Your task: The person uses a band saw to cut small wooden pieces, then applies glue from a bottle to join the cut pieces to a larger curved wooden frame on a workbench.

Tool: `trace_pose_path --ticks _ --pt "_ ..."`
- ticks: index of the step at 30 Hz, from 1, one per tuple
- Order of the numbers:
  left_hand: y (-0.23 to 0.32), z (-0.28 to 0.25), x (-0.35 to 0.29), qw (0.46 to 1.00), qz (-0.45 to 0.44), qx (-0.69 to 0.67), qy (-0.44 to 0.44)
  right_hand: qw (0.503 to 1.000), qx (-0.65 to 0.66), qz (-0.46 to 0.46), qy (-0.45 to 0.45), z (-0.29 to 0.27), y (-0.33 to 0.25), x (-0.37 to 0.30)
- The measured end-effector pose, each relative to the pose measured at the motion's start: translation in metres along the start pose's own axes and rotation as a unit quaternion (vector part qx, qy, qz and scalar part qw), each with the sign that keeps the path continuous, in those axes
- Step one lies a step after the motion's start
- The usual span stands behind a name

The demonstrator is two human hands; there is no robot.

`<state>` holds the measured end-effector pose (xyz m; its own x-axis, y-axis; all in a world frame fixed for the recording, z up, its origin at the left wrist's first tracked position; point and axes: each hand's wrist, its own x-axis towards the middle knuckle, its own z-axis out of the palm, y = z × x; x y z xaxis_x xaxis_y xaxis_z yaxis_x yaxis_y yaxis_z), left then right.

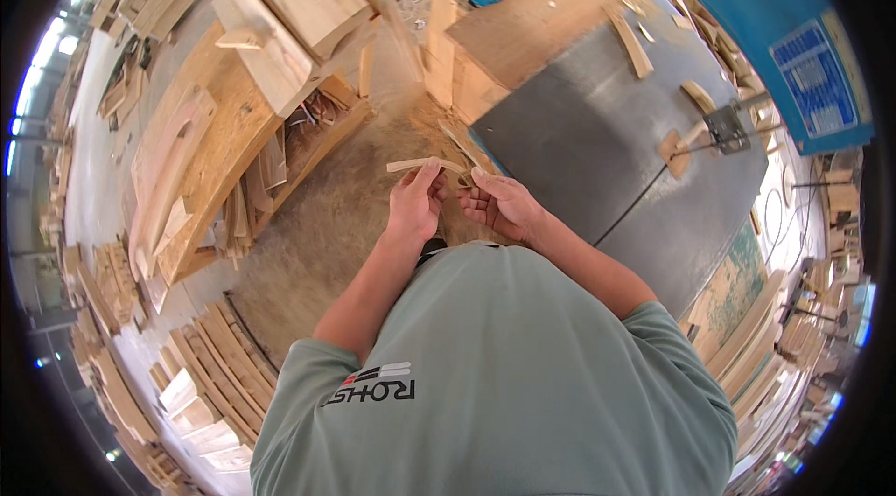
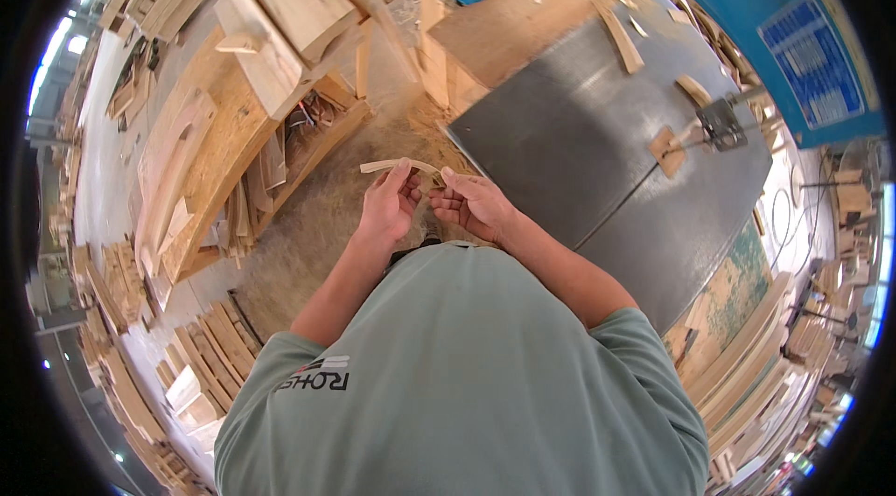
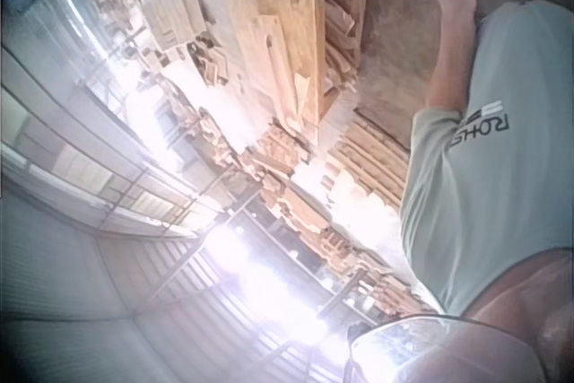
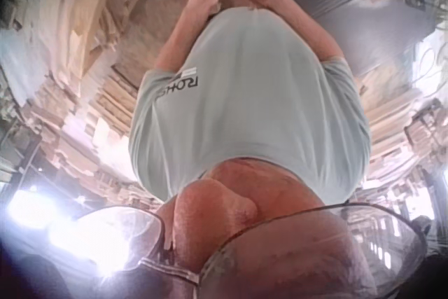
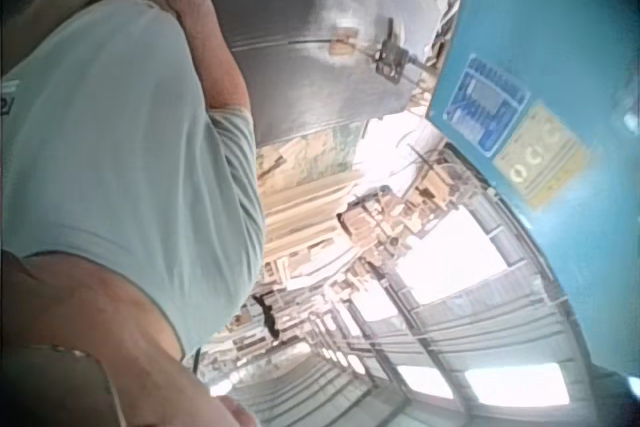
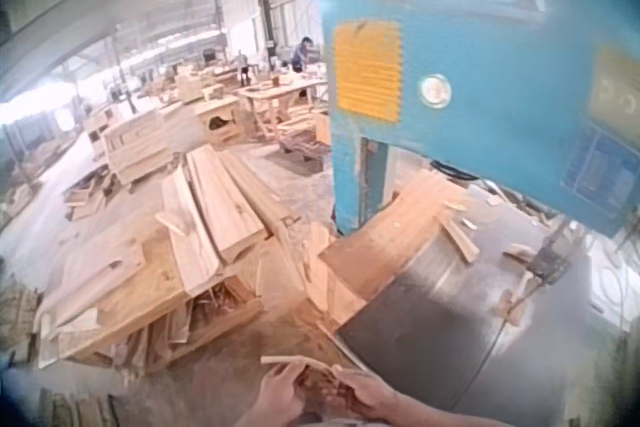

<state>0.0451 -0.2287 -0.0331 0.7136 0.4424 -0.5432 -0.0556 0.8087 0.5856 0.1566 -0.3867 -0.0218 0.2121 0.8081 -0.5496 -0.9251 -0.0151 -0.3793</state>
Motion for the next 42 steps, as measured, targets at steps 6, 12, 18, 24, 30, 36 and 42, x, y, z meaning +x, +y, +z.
trace_pose_path --ticks 6,12,18,24,30,36,42 --pt "0.059 -0.028 0.019 0.999 0.005 -0.003 0.035 0.999 -0.044 0.006 -0.015 0.039 0.012 0.059" --pt "0.093 -0.045 0.038 0.998 -0.011 0.023 0.051 0.999 -0.031 -0.017 0.0 0.069 0.02 0.089" --pt "0.098 -0.052 0.047 0.999 -0.022 0.017 0.029 0.999 -0.021 -0.032 0.02 0.075 0.022 0.095" --pt "0.102 -0.05 0.046 1.0 -0.016 -0.003 0.0 0.998 -0.026 -0.056 0.025 0.074 0.022 0.099" --pt "0.101 -0.039 0.055 0.991 -0.049 -0.067 -0.11 0.9 -0.307 -0.271 0.147 0.094 0.013 0.078" --pt "0.069 0.016 0.064 0.97 -0.118 -0.019 -0.211 0.633 -0.549 -0.482 0.256 0.068 -0.004 0.019" --pt "0.002 0.092 0.058 0.931 -0.233 0.057 -0.274 0.649 -0.461 -0.465 0.389 0.019 0.001 -0.058"
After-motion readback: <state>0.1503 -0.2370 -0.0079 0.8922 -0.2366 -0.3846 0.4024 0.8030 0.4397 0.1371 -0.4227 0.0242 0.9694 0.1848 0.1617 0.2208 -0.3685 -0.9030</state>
